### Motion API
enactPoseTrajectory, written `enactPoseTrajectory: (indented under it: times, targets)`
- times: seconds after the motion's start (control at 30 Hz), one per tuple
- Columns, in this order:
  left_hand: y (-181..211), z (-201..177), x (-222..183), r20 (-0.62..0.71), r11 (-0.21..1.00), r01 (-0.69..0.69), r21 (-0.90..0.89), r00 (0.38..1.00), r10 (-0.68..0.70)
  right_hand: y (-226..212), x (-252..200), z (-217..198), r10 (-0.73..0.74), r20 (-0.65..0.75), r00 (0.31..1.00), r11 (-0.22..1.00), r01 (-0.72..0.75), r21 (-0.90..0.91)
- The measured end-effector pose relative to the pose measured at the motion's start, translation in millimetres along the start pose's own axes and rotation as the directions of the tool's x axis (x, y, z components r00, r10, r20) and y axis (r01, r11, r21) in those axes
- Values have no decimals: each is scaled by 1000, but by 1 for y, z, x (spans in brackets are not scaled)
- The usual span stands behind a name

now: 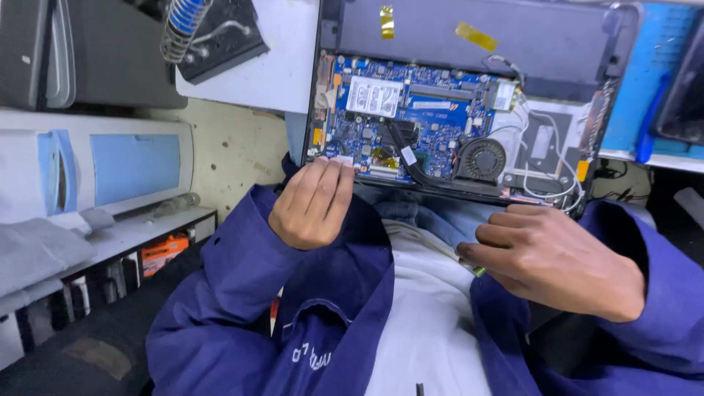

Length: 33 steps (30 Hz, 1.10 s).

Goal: Assembling internal components of a laptop on a repair bench, including connecting cables and using a screwdriver.

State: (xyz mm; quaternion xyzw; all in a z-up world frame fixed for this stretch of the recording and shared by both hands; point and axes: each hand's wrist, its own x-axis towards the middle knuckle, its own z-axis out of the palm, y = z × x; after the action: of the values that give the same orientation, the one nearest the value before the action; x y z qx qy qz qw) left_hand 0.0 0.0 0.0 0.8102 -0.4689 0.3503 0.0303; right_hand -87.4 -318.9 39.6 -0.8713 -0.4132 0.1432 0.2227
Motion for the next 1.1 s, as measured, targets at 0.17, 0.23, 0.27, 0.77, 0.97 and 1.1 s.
enactPoseTrajectory:
  times: [0.17, 0.23, 0.27, 0.77, 0.97, 1.1]
  targets:
    - [3, 1, 0, -28, 999, 23, -31, 999, -24, -3, -2, -5, -10, -24, 1000, 1000, 10, -12]
    - [4, 2, 0, -28, 999, 20, -44, 999, -21, -4, -4, -8, -5, -25, 1000, 1000, 4, -18]
    - [4, 3, -1, -32, 998, 13, -62, 999, -15, -6, -5, -11, -3, -42, 999, 1000, 3, 9]
    - [-10, 3, -15, 47, 824, 323, -466, 939, -342, -9, -27, -36, 177, -332, 927, 969, -223, -107]
    - [-11, -2, -9, -1, 870, 251, -424, 961, -278, 4, -27, -28, 243, -307, 920, 922, -318, -223]
    - [-2, 15, -12, -205, 904, 242, -351, 922, -327, 7, -24, -23, 169, -413, 895, 952, -256, -165]
